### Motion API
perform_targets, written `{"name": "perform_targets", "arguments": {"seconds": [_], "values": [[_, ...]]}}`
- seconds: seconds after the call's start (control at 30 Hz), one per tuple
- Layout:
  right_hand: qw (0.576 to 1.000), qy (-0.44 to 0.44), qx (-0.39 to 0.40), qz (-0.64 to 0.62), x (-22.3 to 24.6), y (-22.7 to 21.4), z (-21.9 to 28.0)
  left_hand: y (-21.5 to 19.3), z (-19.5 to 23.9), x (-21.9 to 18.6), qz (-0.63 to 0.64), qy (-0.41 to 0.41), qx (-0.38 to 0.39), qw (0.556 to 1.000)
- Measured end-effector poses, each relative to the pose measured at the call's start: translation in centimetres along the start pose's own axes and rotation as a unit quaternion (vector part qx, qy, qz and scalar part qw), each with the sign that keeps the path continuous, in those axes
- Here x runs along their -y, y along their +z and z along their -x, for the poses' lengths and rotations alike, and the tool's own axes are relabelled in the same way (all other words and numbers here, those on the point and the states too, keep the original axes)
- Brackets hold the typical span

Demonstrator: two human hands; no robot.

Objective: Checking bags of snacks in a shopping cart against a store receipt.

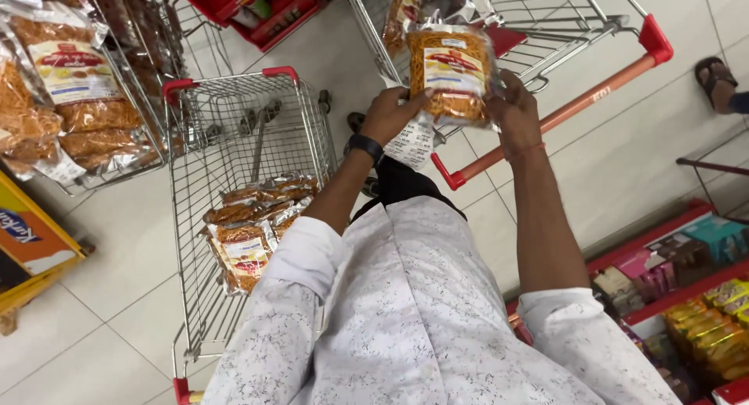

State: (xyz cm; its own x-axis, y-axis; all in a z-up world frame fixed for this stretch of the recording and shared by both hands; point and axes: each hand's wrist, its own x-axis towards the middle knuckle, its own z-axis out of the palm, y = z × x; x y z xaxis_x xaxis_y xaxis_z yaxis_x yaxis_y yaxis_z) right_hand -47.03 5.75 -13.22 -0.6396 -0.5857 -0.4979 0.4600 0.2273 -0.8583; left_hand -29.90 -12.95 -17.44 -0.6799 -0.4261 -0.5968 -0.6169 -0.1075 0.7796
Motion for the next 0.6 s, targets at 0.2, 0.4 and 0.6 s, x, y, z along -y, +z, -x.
{"name": "perform_targets", "arguments": {"seconds": [0.2, 0.4, 0.6], "values": [[0.990, -0.010, -0.032, 0.140, -3.0, -0.4, -0.9, -0.3, 1.9, 1.3, -0.028, 0.031, -0.048, 0.998], [0.932, -0.117, -0.020, 0.342, -1.3, 4.6, 1.8, -3.1, 7.8, 3.4, 0.031, 0.136, -0.150, 0.979], [0.974, -0.065, 0.193, 0.100, 0.7, 16.8, 8.2, -6.5, 19.0, 3.3, 0.225, 0.115, -0.222, 0.942]]}}
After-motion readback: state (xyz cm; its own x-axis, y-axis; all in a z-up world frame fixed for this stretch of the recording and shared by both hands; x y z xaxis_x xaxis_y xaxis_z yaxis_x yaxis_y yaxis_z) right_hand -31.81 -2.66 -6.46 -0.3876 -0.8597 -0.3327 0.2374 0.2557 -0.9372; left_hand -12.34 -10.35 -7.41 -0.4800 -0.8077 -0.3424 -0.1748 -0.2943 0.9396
